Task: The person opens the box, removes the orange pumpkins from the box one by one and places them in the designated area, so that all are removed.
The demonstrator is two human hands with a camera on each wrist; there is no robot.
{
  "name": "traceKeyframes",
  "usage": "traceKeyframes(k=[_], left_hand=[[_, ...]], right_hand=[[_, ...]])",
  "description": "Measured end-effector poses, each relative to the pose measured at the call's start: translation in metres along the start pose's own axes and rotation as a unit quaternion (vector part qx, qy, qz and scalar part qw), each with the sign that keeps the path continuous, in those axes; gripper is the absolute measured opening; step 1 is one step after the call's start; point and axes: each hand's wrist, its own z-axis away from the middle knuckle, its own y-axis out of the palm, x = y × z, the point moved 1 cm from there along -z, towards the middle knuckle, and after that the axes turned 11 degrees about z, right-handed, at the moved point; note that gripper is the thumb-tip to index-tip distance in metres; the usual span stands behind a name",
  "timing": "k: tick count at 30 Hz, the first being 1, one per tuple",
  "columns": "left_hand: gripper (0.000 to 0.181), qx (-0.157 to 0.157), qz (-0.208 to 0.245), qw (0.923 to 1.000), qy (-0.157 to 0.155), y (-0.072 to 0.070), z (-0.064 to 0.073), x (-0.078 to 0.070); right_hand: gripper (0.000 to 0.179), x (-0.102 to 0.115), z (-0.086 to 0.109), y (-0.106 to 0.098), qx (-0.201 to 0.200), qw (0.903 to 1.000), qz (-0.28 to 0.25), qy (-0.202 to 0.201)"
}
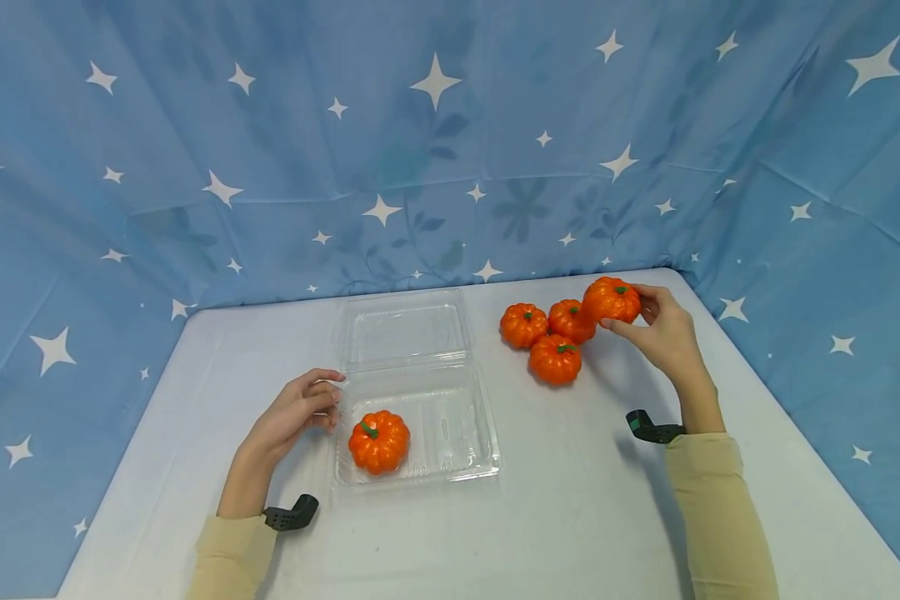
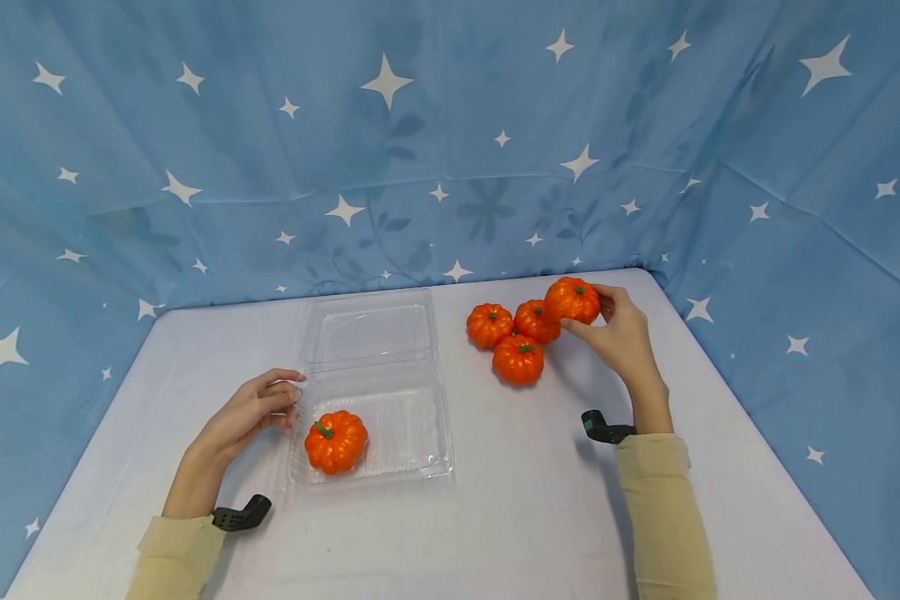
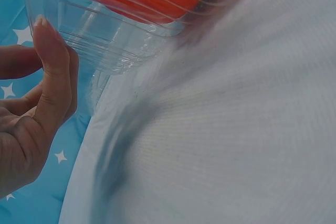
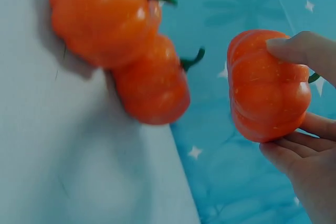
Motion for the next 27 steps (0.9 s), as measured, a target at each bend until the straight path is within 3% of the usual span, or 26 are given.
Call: traceKeyframes(k=[3, 12, 18, 27], left_hand=[[0.046, 0.000, 0.000, 1.0000, 0.000, -0.001, 0.000, 0.000], [0.046, 0.005, 0.001, 1.0000, 0.001, 0.000, 0.001, -0.001], [0.046, 0.004, 0.002, 1.0000, 0.003, 0.000, 0.000, 0.000], [0.045, 0.004, 0.001, 1.0000, 0.004, 0.000, 0.000, 0.001]], right_hand=[[0.091, -0.009, -0.003, -0.001, -0.003, 0.9999, 0.008, 0.007], [0.085, -0.043, -0.008, -0.002, 0.021, 0.9939, 0.102, 0.037], [0.084, -0.056, -0.009, -0.001, 0.047, 0.9918, 0.112, 0.041], [0.082, -0.054, -0.012, 0.010, 0.071, 0.9910, 0.110, 0.026]])
